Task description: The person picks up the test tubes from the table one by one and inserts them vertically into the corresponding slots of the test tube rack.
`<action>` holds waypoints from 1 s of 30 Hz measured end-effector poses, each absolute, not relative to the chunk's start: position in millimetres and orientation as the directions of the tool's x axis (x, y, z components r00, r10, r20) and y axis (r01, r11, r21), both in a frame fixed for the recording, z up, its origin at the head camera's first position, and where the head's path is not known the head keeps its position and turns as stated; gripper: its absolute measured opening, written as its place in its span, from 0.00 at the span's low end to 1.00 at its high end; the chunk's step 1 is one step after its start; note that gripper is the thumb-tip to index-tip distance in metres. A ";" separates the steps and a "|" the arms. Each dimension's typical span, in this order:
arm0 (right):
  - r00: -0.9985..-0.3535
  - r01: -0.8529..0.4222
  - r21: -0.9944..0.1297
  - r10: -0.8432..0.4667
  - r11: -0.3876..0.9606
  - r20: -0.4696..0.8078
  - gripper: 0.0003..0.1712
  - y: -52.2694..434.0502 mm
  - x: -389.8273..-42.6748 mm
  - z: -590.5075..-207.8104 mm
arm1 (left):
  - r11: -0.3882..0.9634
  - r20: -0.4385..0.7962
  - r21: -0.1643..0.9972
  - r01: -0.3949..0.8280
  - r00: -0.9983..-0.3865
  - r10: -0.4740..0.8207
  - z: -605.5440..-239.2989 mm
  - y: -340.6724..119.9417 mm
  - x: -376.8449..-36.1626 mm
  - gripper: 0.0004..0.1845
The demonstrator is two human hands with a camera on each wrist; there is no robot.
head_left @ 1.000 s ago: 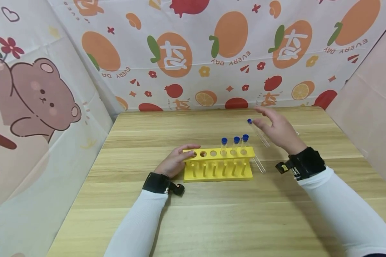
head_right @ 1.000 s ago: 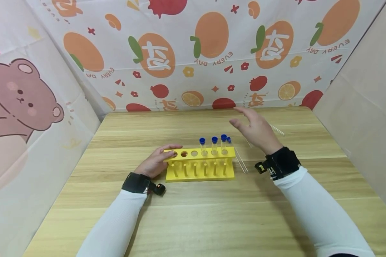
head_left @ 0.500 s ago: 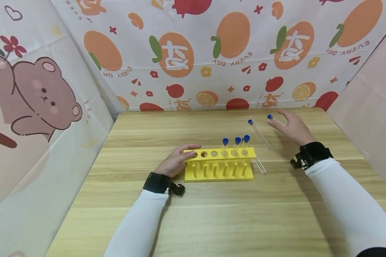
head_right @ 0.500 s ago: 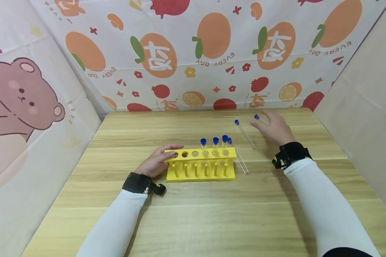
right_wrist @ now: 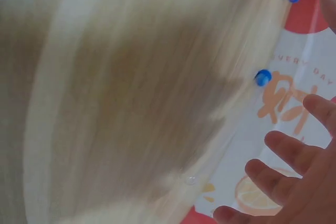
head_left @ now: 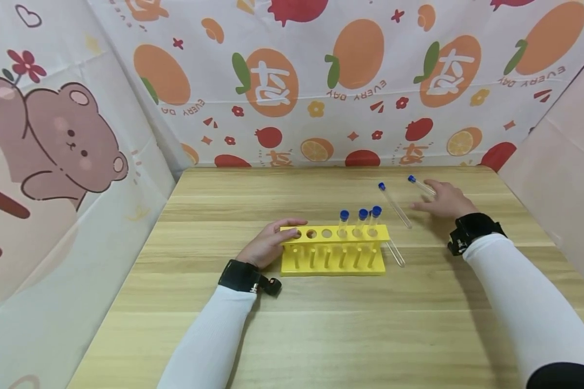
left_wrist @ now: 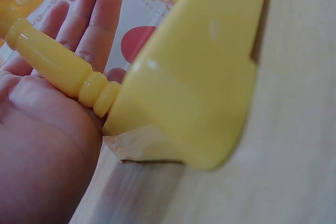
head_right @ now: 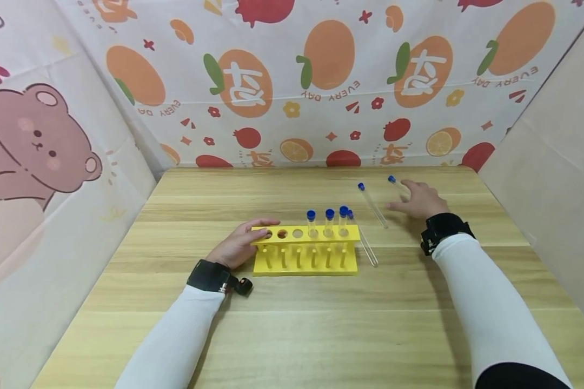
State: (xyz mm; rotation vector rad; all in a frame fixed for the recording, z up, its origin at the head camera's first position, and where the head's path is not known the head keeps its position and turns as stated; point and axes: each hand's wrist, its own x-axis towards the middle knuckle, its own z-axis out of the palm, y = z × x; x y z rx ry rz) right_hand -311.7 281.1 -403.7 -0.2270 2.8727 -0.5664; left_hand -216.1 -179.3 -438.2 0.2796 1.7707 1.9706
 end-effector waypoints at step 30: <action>-0.976 -0.065 -0.289 -0.120 0.955 -0.179 0.37 291.7 -326.5 -425.8 | -0.040 -0.166 0.977 -0.210 -0.863 0.477 -438.3 -180.0 -216.3 0.23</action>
